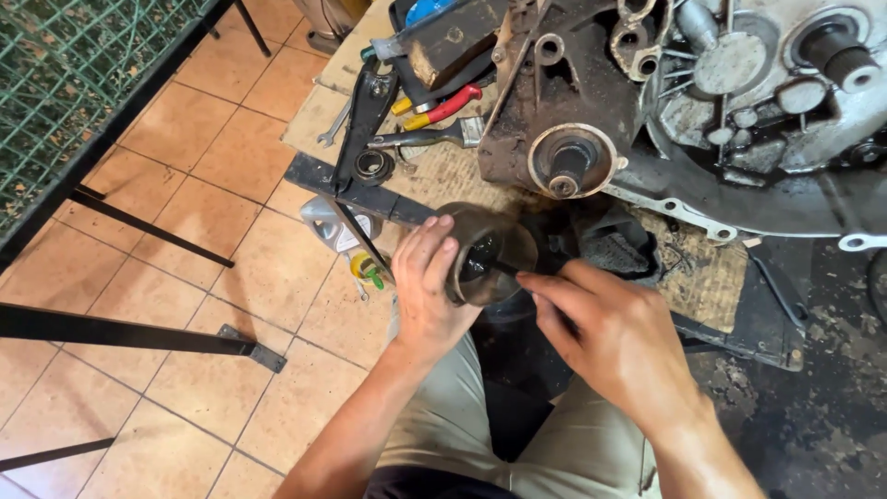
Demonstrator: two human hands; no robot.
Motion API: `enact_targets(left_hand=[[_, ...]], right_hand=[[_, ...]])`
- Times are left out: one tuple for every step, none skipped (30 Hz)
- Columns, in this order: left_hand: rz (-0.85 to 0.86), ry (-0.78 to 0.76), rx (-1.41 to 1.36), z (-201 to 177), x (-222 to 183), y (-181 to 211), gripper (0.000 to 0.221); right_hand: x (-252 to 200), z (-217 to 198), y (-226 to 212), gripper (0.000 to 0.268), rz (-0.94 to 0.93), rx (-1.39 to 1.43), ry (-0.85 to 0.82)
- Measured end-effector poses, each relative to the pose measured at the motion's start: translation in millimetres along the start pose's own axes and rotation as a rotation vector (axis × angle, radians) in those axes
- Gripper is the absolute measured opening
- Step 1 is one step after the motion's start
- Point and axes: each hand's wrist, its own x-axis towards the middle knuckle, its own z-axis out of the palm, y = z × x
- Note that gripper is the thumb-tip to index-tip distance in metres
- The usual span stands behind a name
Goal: Cleaning the interior and exterior surfaces of a transmission casing using a brush, scraper, and cloth with cleaning fluid.
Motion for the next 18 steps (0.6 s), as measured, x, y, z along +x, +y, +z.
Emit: enact_targets(left_hand=[[0.018,-0.019,-0.012,-1.4,0.0,1.6,0.09],[0.036,-0.037,-0.024,-3.0,-0.1,3.1,0.083],[0.036,-0.035,-0.024,-3.8,-0.1,5.1,0.083],[0.045,-0.036,-0.015,-4.8,-0.2,7.1,0.083],[0.055,-0.039,-0.009,-5.9,0.0,9.0,0.083],[0.056,-0.039,-0.011,-5.1,0.2,9.1,0.083],[0.051,-0.038,-0.015,-4.8,-0.2,9.5,0.085],[0.045,-0.037,-0.02,-4.5,-0.6,9.8,0.088],[0.048,-0.034,-0.023,-4.2,1.2,10.3,0.088],[0.04,-0.024,-0.027,-3.9,3.0,10.8,0.091],[0.03,-0.017,-0.032,-4.3,3.5,12.3,0.094],[0.031,-0.017,-0.035,-5.9,3.6,13.1,0.094],[-0.005,-0.014,-0.027,-5.9,4.6,14.0,0.1],[-0.041,-0.012,-0.019,-5.5,5.9,15.3,0.106],[-0.032,-0.005,-0.034,-4.0,6.1,16.3,0.106],[-0.09,0.001,-0.021,-2.0,6.7,17.5,0.112],[-0.148,0.003,-0.014,0.5,7.1,19.2,0.118],[-0.139,0.005,-0.034,4.0,4.5,17.3,0.118]], right_hand=[[-0.4,-0.7,-0.7,0.022,-0.007,-0.021,0.003],[-0.8,-1.3,-1.6,0.022,-0.014,-0.042,0.006],[-2.2,-2.3,-2.4,0.022,-0.015,-0.044,0.006],[-3.6,-3.3,-3.4,0.022,-0.009,-0.023,0.002],[-5.2,-4.2,-4.7,0.021,-0.001,-0.002,-0.001],[-5.5,-5.7,-6.8,0.021,0.001,-0.003,0.0],[-6.2,-7.1,-9.2,0.023,0.018,0.026,0.027],[-6.8,-8.5,-11.6,0.024,0.034,0.056,0.055],[-6.7,-11.2,-12.0,0.024,0.034,0.052,0.058],[-6.6,-14.0,-12.3,0.022,0.032,0.053,0.048],[-7.6,-16.7,-13.3,0.021,0.033,0.056,0.035],[-10.1,-16.8,-13.0,0.021,0.035,0.053,0.035],[-12.1,-17.7,-12.1,0.023,0.056,0.066,0.03],[-14.1,-19.2,-10.8,0.024,0.076,0.079,0.024],[-16.4,-16.8,-11.9,0.024,0.082,0.064,0.033],[-18.6,-14.8,-12.2,0.025,0.096,0.111,0.091],[-21.6,-13.0,-12.9,0.025,0.113,0.156,0.152],[-25.0,-8.5,-8.8,0.025,0.122,0.138,0.163]])
